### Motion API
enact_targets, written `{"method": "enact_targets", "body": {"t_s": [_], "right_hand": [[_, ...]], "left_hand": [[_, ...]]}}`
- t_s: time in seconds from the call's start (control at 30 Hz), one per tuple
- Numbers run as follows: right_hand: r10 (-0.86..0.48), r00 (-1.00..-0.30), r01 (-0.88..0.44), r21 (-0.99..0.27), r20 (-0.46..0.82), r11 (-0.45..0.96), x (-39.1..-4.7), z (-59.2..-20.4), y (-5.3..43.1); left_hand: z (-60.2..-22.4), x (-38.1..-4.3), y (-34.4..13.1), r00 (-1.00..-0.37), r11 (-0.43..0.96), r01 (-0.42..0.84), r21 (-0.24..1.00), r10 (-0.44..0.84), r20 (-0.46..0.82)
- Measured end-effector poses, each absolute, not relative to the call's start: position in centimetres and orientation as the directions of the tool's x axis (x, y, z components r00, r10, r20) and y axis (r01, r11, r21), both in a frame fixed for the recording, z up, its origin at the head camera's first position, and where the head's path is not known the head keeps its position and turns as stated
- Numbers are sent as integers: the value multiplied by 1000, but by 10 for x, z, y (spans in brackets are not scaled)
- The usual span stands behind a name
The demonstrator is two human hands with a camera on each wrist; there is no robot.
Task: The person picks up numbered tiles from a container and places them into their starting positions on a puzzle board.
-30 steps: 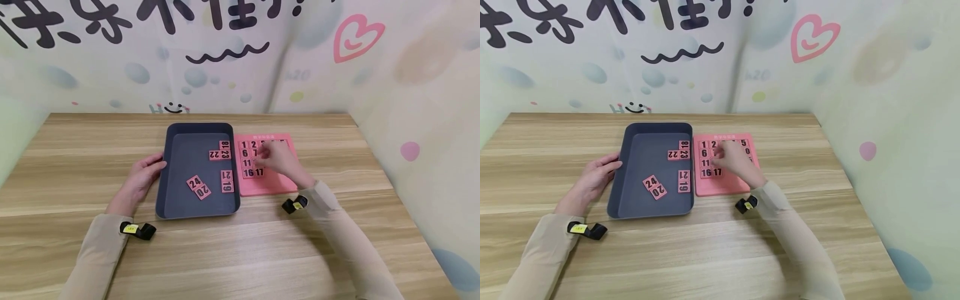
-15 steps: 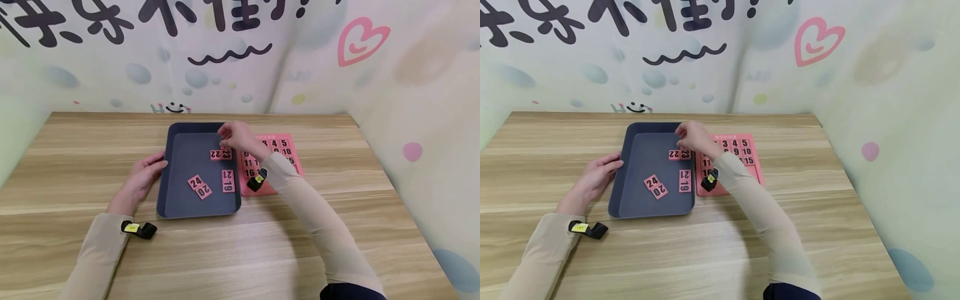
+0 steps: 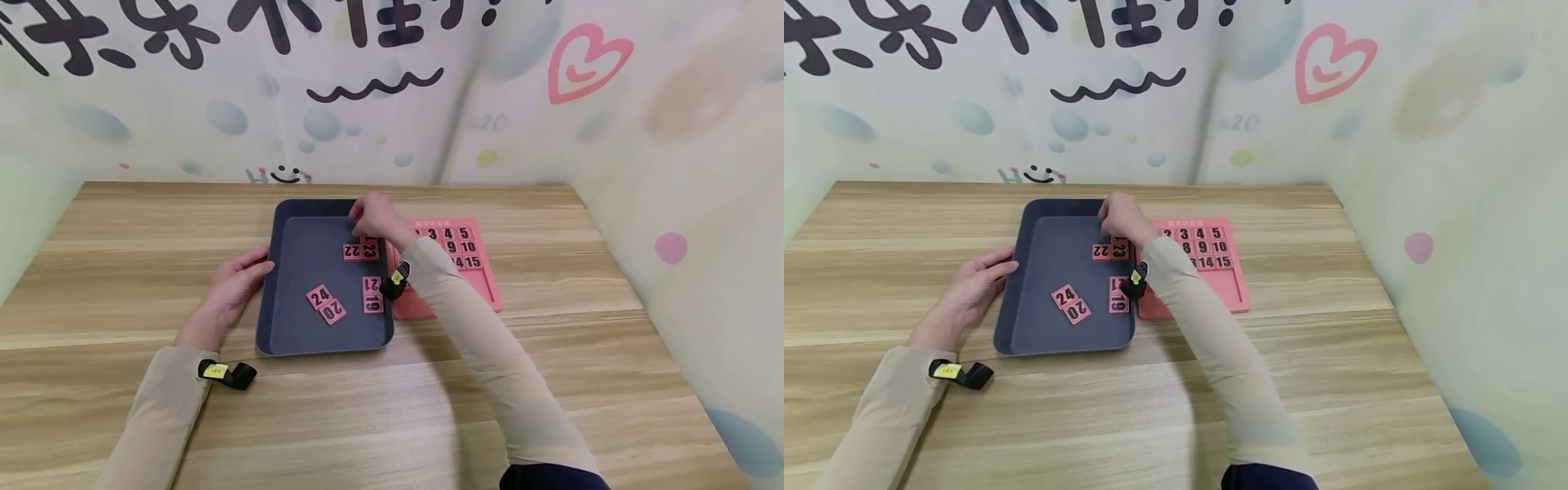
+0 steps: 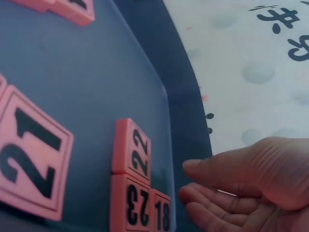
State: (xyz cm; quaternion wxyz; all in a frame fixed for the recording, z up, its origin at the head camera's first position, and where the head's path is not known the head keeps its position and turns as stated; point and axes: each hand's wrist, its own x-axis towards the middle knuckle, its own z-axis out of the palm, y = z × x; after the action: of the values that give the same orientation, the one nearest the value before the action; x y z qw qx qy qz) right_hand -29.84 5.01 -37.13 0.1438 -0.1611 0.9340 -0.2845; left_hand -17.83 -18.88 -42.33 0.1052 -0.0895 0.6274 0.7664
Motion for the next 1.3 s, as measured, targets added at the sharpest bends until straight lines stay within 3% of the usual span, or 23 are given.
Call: {"method": "enact_targets", "body": {"t_s": [0.5,1.07,1.3], "right_hand": [[-408,-890,-321,-357,-204,877,-300,-376,40],[-428,-879,-360,-293,-212,885,-295,-374,35],[-460,-866,-377,-349,-197,858,-296,-379,29]], "left_hand": [[-422,-179,-190,-955,-179,-295,939,58,-289],[-422,-178,-190,-956,-206,-293,934,46,-290],[-423,-177,-191,-959,-179,-283,942,49,-279]]}}
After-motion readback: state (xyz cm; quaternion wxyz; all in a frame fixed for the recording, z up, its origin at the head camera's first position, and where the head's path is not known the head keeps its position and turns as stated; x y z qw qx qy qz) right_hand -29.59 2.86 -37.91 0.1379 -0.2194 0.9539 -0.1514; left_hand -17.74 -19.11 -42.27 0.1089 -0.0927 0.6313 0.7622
